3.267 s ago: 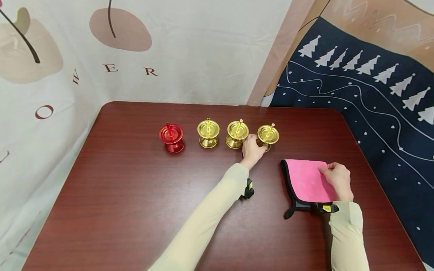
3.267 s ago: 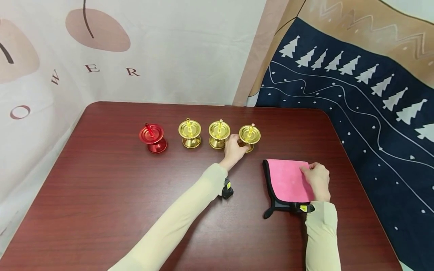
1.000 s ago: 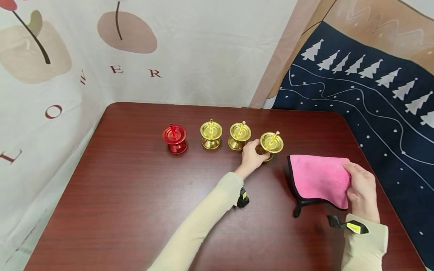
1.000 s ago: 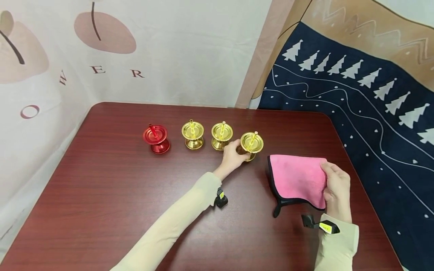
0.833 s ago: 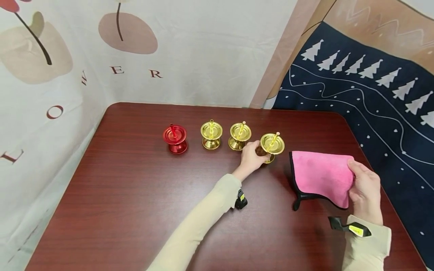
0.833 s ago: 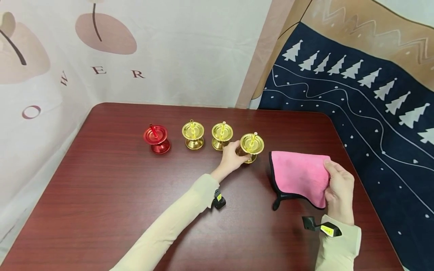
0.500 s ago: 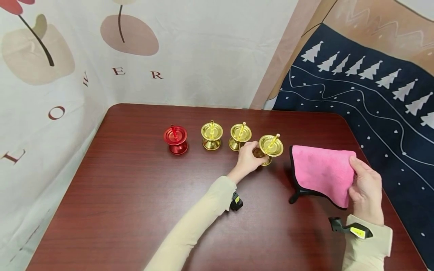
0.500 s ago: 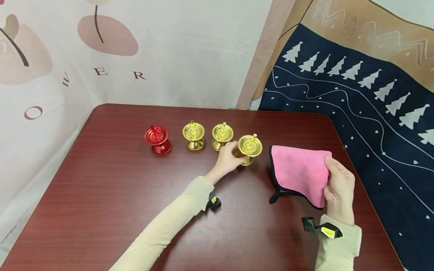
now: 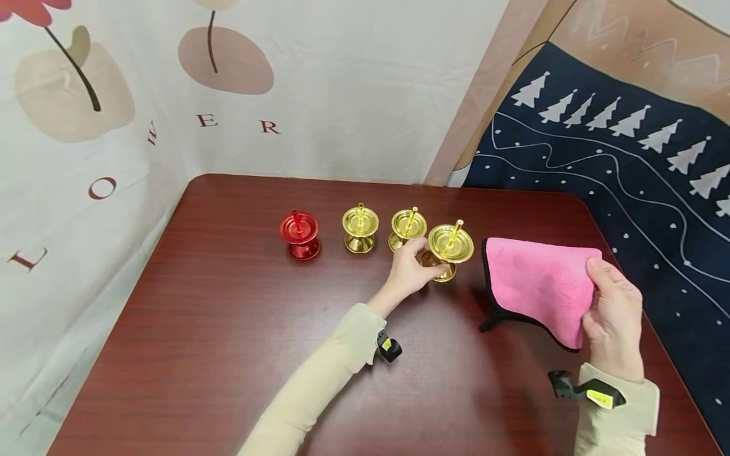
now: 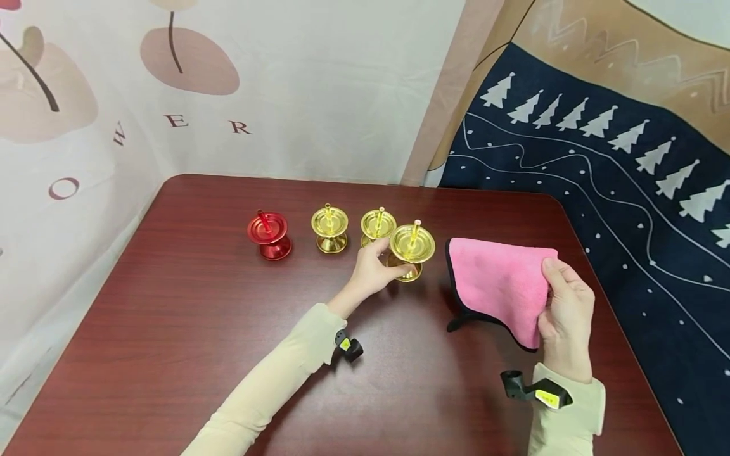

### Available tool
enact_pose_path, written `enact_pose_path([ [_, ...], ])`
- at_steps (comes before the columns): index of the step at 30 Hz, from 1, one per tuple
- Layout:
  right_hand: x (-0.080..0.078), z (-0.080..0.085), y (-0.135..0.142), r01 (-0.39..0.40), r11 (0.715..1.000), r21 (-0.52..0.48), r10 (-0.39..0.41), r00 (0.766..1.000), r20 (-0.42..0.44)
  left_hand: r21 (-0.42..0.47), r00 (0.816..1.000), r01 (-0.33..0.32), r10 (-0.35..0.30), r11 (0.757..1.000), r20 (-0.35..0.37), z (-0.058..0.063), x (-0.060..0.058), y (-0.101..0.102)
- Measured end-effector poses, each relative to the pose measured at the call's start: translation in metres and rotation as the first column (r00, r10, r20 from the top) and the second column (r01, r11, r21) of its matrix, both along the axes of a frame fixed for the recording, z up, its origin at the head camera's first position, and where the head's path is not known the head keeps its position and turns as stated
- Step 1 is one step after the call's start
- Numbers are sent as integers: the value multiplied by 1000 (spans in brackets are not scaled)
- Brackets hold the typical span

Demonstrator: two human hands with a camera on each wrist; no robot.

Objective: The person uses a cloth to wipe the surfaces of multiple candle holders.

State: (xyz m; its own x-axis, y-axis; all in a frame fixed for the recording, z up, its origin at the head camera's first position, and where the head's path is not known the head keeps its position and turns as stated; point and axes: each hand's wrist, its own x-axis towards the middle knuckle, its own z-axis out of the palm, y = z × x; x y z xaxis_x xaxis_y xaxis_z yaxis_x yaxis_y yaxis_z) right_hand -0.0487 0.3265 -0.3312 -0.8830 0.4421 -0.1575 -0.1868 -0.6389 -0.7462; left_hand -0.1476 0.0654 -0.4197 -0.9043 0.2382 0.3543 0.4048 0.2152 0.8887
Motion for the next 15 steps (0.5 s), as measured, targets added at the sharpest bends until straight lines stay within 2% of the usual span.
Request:
enact_pose_path([
  [7,-5,11,-23,131,991,1,-130,989,-74,51,999,-38,38,998,15,10,5,-8],
  [11,-7,15,-39,232,971,51,-225,967,-118,47,998,-63,63,997,16,17,8,-12],
  [15,-7,17,-55,293,950,111,-270,944,-190,23,997,-81,81,996,13,25,11,-18],
])
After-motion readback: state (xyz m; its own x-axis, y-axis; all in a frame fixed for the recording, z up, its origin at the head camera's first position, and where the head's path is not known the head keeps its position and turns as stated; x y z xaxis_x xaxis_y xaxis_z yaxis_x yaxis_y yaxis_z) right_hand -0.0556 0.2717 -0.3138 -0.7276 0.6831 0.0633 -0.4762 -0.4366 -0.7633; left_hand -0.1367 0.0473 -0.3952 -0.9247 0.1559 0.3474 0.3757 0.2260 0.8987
